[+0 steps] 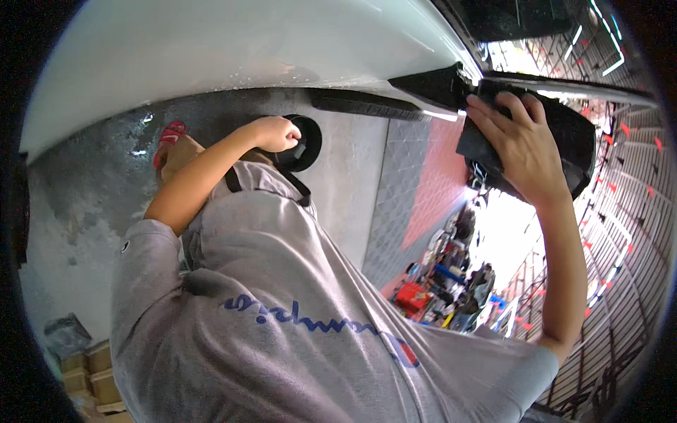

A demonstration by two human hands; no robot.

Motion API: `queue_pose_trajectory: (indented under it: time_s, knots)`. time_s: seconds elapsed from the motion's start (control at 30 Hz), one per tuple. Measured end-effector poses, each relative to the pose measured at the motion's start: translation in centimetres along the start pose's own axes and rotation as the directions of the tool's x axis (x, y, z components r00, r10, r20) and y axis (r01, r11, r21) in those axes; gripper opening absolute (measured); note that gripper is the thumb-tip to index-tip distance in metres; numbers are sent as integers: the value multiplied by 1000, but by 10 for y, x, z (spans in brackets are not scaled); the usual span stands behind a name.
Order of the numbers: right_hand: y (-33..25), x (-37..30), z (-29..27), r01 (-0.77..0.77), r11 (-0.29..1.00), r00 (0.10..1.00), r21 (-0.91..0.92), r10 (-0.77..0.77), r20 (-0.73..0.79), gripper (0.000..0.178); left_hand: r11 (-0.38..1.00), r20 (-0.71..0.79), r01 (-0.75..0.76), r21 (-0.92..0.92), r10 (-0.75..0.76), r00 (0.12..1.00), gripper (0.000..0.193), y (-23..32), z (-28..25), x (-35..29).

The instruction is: Applying and smoothing a black vinyl wrap onto a car's side mirror housing using a squeegee and hands.

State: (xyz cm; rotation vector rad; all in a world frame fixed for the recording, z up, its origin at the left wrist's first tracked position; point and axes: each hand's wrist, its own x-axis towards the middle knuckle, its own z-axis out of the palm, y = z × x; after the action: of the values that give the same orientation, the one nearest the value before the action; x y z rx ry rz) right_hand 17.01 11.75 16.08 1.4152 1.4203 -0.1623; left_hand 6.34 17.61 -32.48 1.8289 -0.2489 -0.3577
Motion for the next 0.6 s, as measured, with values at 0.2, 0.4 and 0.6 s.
queue_pose_trajectory:
  time_s: [0.2, 0.4, 0.6]
  knots:
    - [-13, -1, 10, 41, 999, 999, -20, -42, -29, 77, 930, -410, 42, -366, -202, 890, 28, -119, 156, 38]
    - [-36, -3, 9, -19, 985, 998, -172, 9, -56, 63, 769, -74, 323, -552, -432, 899, 28, -181, 252, 48]
    - [-34, -13, 6, -60, 980, 998, -188, 57, -21, 60, 382, 8, 259, -887, -548, 836, 29, -156, 248, 53]
